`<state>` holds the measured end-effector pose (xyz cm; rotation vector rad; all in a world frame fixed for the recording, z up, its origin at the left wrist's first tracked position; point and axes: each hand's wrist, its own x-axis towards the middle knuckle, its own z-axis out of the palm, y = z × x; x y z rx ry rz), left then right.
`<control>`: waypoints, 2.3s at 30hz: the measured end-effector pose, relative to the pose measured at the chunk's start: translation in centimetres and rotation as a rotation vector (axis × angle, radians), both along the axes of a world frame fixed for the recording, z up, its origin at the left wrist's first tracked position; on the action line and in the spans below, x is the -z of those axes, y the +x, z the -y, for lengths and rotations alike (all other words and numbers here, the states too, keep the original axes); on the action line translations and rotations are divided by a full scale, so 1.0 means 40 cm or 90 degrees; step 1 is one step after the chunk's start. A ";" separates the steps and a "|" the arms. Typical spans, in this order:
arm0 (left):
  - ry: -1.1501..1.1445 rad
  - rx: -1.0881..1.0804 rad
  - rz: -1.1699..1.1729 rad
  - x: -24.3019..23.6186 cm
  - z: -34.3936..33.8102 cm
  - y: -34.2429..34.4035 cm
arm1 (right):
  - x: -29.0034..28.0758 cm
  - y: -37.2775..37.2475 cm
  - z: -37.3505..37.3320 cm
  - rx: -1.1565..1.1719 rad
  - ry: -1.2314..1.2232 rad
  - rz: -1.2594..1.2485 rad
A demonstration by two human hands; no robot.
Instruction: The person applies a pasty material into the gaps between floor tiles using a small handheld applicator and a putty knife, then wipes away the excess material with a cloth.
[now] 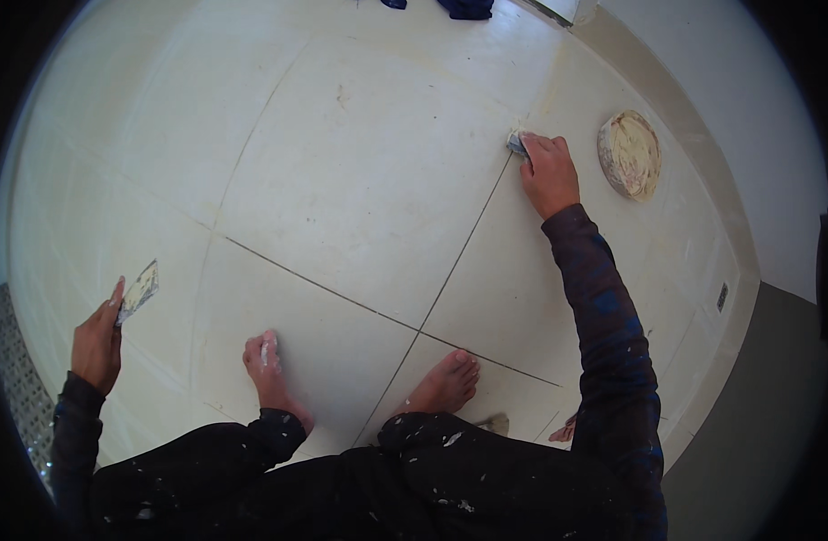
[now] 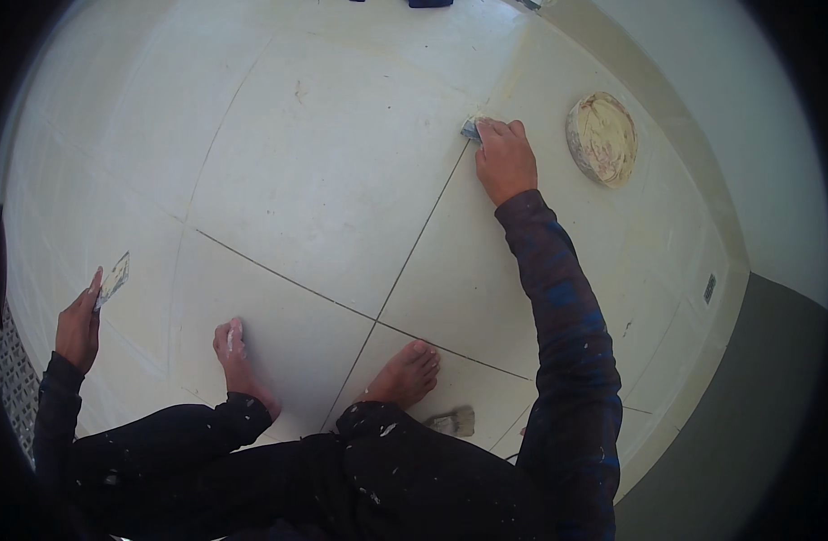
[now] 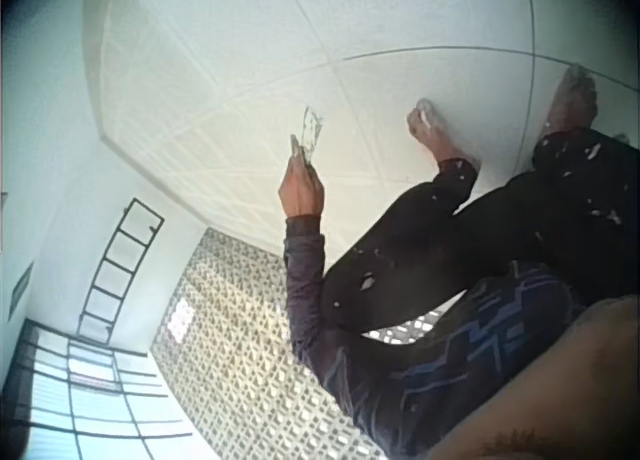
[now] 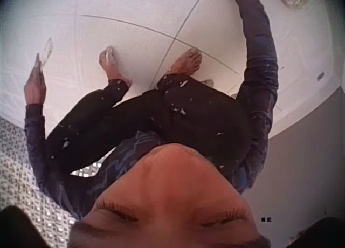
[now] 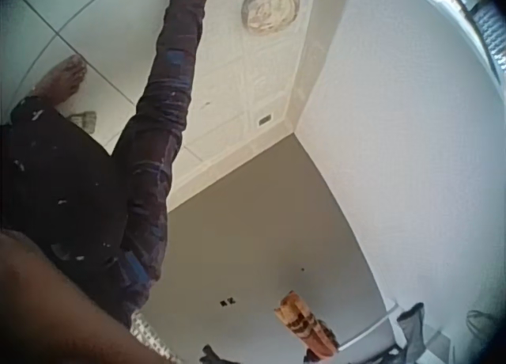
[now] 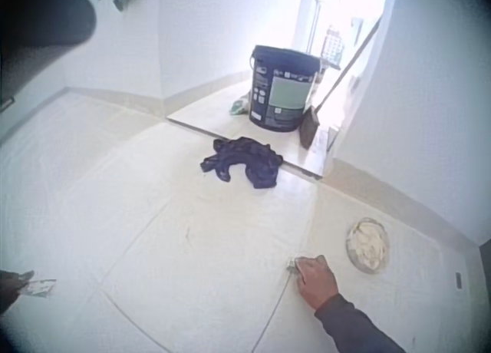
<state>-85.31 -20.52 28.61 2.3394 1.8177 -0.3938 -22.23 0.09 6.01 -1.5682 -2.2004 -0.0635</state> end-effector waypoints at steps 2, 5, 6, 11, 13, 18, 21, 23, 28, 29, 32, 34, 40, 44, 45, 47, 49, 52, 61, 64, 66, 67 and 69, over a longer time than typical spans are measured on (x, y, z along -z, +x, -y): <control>0.007 -0.101 0.056 0.026 0.008 -0.043 | -0.001 -0.032 0.039 0.012 0.006 0.015; 0.050 -0.124 0.083 0.148 -0.047 -0.070 | 0.011 -0.054 0.149 0.011 -0.009 0.072; 0.103 -0.107 0.086 0.164 -0.060 -0.074 | 0.015 -0.082 0.189 0.003 -0.006 0.072; 0.061 -0.134 0.131 0.177 -0.097 -0.009 | 0.036 -0.224 0.431 -0.044 -0.071 0.063; -0.014 -0.181 0.124 0.155 -0.116 0.033 | 0.022 -0.248 0.500 -0.054 -0.092 0.038; 0.055 -0.137 0.151 0.172 -0.097 0.003 | -0.080 -0.169 0.398 -0.005 -0.350 -0.240; 0.039 -0.133 0.156 0.196 -0.086 -0.005 | -0.091 -0.065 0.164 0.067 -0.086 -0.199; 0.015 -0.153 0.155 0.202 -0.087 0.006 | -0.061 0.009 -0.006 0.095 -0.001 -0.114; -0.092 -0.280 0.188 0.217 -0.085 -0.008 | 0.024 -0.023 -0.045 0.020 0.050 -0.008; -0.099 -0.286 0.189 0.223 -0.084 -0.017 | 0.033 -0.061 0.017 0.015 0.034 -0.005; -0.074 -0.253 0.200 0.243 -0.091 -0.046 | 0.058 -0.165 0.224 -0.006 0.054 0.012; -0.065 -0.205 0.214 0.266 -0.096 -0.035 | 0.065 -0.214 0.357 0.009 0.010 0.034; -0.074 -0.195 0.214 0.241 -0.139 0.029 | 0.038 -0.325 0.642 -0.056 -0.137 -0.057; -0.066 -0.164 0.228 0.240 -0.150 0.030 | -0.052 -0.266 0.568 -0.073 -0.292 -0.228; -0.132 -0.230 0.196 0.215 -0.161 0.063 | -0.069 -0.227 0.503 -0.064 -0.285 -0.236; -0.125 -0.220 0.214 0.235 -0.136 0.034 | -0.089 -0.185 0.368 -0.004 -0.158 -0.221; -0.112 -0.189 0.244 0.272 -0.116 0.008 | -0.069 -0.160 0.257 0.008 -0.094 -0.195; -0.132 -0.183 0.207 0.214 -0.140 0.049 | -0.010 -0.146 0.222 0.032 -0.095 -0.098; -0.096 -0.126 0.211 0.276 -0.125 0.004 | 0.051 -0.328 0.709 -0.080 -0.171 -0.136; -0.140 -0.159 0.189 0.255 -0.163 0.042 | 0.037 -0.350 0.746 -0.109 -0.248 -0.157; -0.167 -0.204 0.139 0.207 -0.185 0.115 | -0.018 -0.316 0.711 -0.061 -0.378 -0.272; -0.205 -0.247 0.100 0.198 -0.190 0.138 | -0.043 -0.288 0.673 -0.008 -0.457 -0.324; -0.183 -0.220 0.140 0.212 -0.174 0.096 | -0.066 -0.252 0.574 0.062 -0.425 -0.373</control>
